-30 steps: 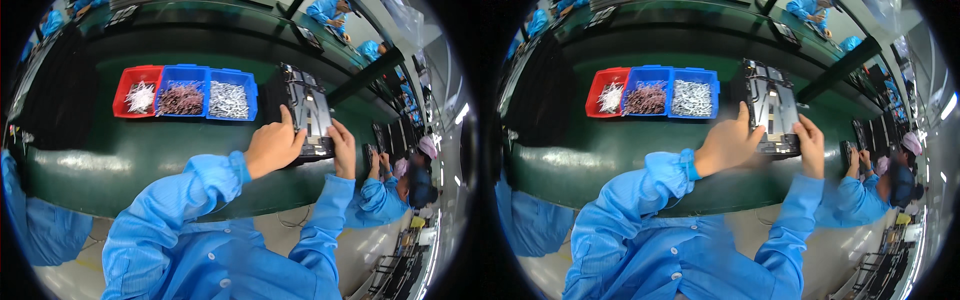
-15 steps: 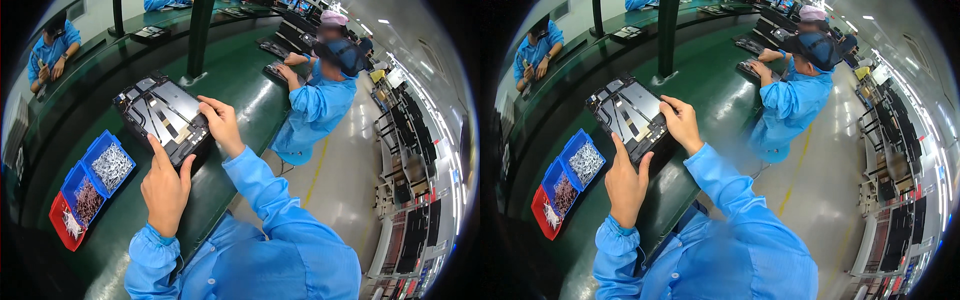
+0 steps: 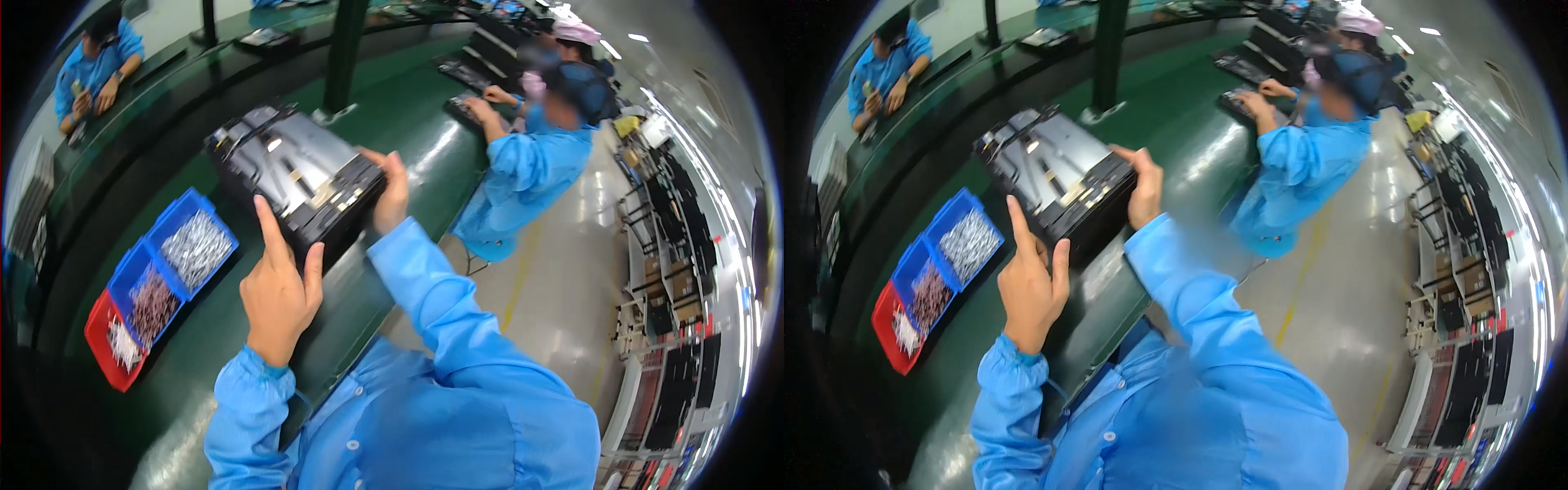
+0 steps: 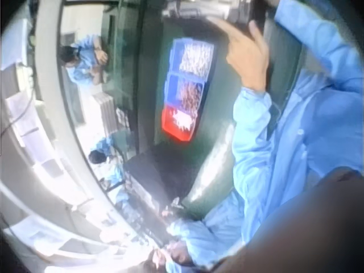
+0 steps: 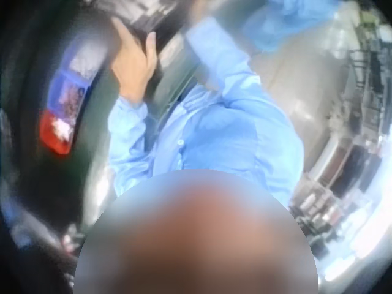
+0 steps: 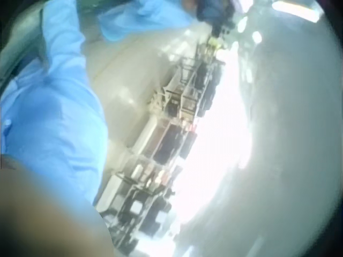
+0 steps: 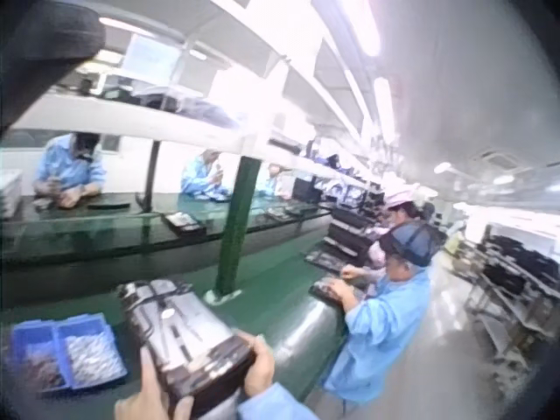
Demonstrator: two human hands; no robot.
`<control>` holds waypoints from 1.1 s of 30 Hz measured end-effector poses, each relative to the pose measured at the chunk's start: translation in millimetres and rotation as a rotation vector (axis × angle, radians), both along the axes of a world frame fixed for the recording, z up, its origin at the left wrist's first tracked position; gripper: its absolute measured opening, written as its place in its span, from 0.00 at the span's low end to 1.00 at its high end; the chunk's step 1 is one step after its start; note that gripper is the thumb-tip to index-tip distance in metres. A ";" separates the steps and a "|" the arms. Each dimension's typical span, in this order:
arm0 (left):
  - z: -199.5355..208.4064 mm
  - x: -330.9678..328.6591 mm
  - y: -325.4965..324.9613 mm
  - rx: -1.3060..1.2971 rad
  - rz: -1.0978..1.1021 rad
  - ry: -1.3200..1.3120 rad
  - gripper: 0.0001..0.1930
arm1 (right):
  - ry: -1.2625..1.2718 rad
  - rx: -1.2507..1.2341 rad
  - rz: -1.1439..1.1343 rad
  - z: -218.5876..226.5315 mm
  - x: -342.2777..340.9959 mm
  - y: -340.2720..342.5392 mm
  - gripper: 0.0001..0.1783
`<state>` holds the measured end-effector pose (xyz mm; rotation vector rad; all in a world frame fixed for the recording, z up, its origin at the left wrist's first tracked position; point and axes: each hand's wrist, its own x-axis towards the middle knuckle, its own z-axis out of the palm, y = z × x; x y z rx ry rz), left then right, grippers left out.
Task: Assembling electronic components and wiring into a tablet or mobile device chassis at a factory workbench.
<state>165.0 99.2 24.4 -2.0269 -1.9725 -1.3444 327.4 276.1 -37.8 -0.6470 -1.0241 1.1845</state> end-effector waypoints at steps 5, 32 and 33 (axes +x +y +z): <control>-59.9 -39.1 -36.8 -0.154 -0.048 -0.113 0.33 | 0.182 -0.334 -0.027 11.0 3.3 15.1 0.34; -104.2 -46.6 -44.6 -0.173 -0.228 -0.127 0.06 | 0.206 -0.513 0.690 -53.6 10.9 110.6 0.34; -93.4 -54.0 -45.9 -0.194 -0.213 0.002 0.06 | 0.217 -0.502 0.635 -53.2 -10.0 110.1 0.34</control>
